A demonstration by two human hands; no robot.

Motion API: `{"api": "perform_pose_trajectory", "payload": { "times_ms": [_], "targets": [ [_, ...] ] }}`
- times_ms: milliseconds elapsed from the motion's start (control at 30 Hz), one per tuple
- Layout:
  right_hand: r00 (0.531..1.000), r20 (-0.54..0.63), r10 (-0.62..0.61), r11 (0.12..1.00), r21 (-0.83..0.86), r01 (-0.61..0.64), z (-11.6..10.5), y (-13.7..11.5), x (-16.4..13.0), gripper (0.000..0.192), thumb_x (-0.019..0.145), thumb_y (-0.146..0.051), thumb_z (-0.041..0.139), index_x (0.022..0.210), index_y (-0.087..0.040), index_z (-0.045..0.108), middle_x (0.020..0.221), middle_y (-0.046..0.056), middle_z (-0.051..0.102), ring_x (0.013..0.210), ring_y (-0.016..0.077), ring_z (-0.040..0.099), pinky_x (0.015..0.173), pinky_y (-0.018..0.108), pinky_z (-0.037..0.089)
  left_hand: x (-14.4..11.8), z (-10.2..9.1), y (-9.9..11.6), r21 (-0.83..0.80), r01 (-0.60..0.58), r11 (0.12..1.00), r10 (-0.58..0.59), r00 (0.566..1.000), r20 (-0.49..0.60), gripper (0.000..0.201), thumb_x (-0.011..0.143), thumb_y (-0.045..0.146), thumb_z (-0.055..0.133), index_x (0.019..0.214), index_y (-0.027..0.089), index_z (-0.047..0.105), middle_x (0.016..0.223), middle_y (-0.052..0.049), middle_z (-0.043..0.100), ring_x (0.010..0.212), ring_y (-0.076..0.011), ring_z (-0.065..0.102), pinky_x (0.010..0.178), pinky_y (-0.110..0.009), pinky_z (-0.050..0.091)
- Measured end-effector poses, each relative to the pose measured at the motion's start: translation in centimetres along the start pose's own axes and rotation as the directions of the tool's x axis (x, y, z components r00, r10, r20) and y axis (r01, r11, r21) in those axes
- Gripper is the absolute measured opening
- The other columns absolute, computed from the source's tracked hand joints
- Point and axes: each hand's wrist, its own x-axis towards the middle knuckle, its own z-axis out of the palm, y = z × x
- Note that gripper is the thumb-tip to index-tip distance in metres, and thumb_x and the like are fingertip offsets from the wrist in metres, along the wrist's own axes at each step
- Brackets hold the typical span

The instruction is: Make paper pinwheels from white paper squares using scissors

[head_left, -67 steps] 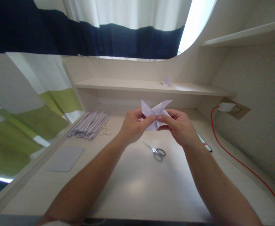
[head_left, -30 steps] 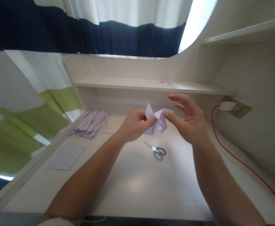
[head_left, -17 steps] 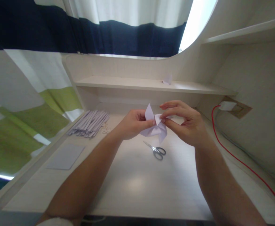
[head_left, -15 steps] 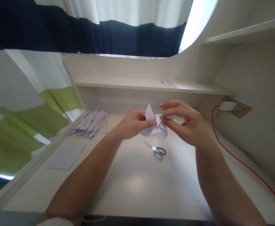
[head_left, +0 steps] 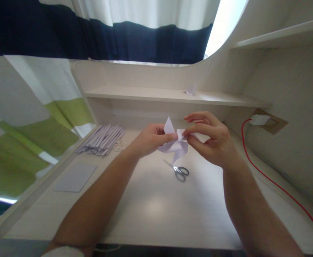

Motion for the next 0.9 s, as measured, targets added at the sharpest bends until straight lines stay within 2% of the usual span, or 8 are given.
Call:
{"api": "perform_pose_trajectory", "payload": {
  "times_ms": [233,433,533,600,700,767,833,900],
  "targets": [
    [0.999,-0.038,0.0,1.0,-0.007,0.0,0.1,-0.2,0.2,0.025,0.088,-0.011,0.07,0.098,-0.033,0.08,0.129,0.005,0.067,0.123,0.0293,0.066,0.105,0.051,0.054,-0.1,0.5,0.5,-0.037,-0.049,0.998,0.048,0.999,-0.025,0.031,0.073,0.04,0.092,0.087,0.015,0.081,0.082,-0.007,0.079,0.068,-0.015,0.068,0.064,-0.026,0.051],
    [0.969,-0.236,0.076,0.997,-0.013,-0.081,0.3,-0.3,0.2,0.025,0.091,-0.016,0.071,0.106,-0.033,0.079,0.125,0.006,0.069,0.12,0.03,0.066,0.107,0.052,0.052,0.2,0.6,0.2,-0.034,-0.166,0.985,0.162,0.98,-0.113,0.03,0.075,0.041,0.09,0.088,0.016,0.082,0.084,-0.006,0.079,0.071,-0.015,0.069,0.067,-0.027,0.053],
    [0.945,-0.292,0.15,0.989,0.028,-0.149,0.6,0.3,0.1,0.039,0.084,-0.021,0.079,0.121,-0.032,0.073,0.125,0.007,0.069,0.119,0.0314,0.066,0.104,0.053,0.053,0.3,0.6,-0.3,-0.01,-0.192,0.981,0.188,0.972,-0.143,0.031,0.076,0.044,0.089,0.09,0.016,0.081,0.087,-0.007,0.079,0.073,-0.016,0.07,0.068,-0.027,0.054],
    [0.923,-0.281,0.264,0.963,0.129,-0.236,1.0,1.2,0.1,0.052,0.08,-0.025,0.083,0.128,-0.031,0.067,0.128,0.008,0.069,0.118,0.0311,0.066,0.101,0.052,0.054,0.4,0.5,-0.4,0.0,-0.198,0.98,0.196,0.97,-0.145,0.033,0.076,0.045,0.089,0.09,0.016,0.081,0.089,-0.007,0.079,0.074,-0.0167,0.07,0.069,-0.028,0.054],
    [0.832,-0.174,0.526,0.805,0.417,-0.422,2.0,2.8,0.1,0.059,0.072,-0.034,0.088,0.126,-0.027,0.064,0.124,0.009,0.07,0.111,0.0282,0.069,0.094,0.047,0.057,0.4,0.5,-0.4,0.008,-0.209,0.978,0.207,0.962,-0.175,0.035,0.074,0.047,0.089,0.089,0.016,0.081,0.087,-0.007,0.079,0.073,-0.0164,0.069,0.068,-0.028,0.054],
    [0.743,0.065,0.666,0.57,0.598,-0.563,2.9,3.5,0.0,0.055,0.072,-0.04,0.088,0.12,-0.025,0.066,0.117,0.008,0.072,0.103,0.0248,0.07,0.086,0.042,0.059,0.3,0.6,-0.6,0.011,-0.198,0.98,0.196,0.955,-0.225,0.037,0.073,0.047,0.09,0.09,0.015,0.08,0.085,-0.006,0.078,0.071,-0.0161,0.068,0.068,-0.028,0.053],
    [0.677,0.296,0.674,0.384,0.643,-0.663,4.1,3.8,-0.1,0.045,0.074,-0.041,0.087,0.111,-0.022,0.07,0.107,0.006,0.074,0.091,0.0205,0.07,0.079,0.037,0.059,-0.1,0.4,-1.1,0.008,-0.177,0.984,0.171,0.941,-0.292,0.039,0.072,0.048,0.089,0.09,0.015,0.079,0.085,-0.006,0.078,0.071,-0.0163,0.067,0.068,-0.029,0.053],
    [0.659,0.381,0.648,0.346,0.624,-0.701,5.5,3.6,-0.2,0.035,0.073,-0.041,0.087,0.096,-0.019,0.074,0.092,0.004,0.075,0.078,0.0171,0.069,0.074,0.033,0.058,-1.2,0.1,-2.1,0.001,-0.142,0.99,0.133,0.92,-0.369,0.041,0.07,0.05,0.089,0.086,0.013,0.078,0.083,-0.006,0.077,0.07,-0.0162,0.066,0.068,-0.029,0.053]
  ]
}}
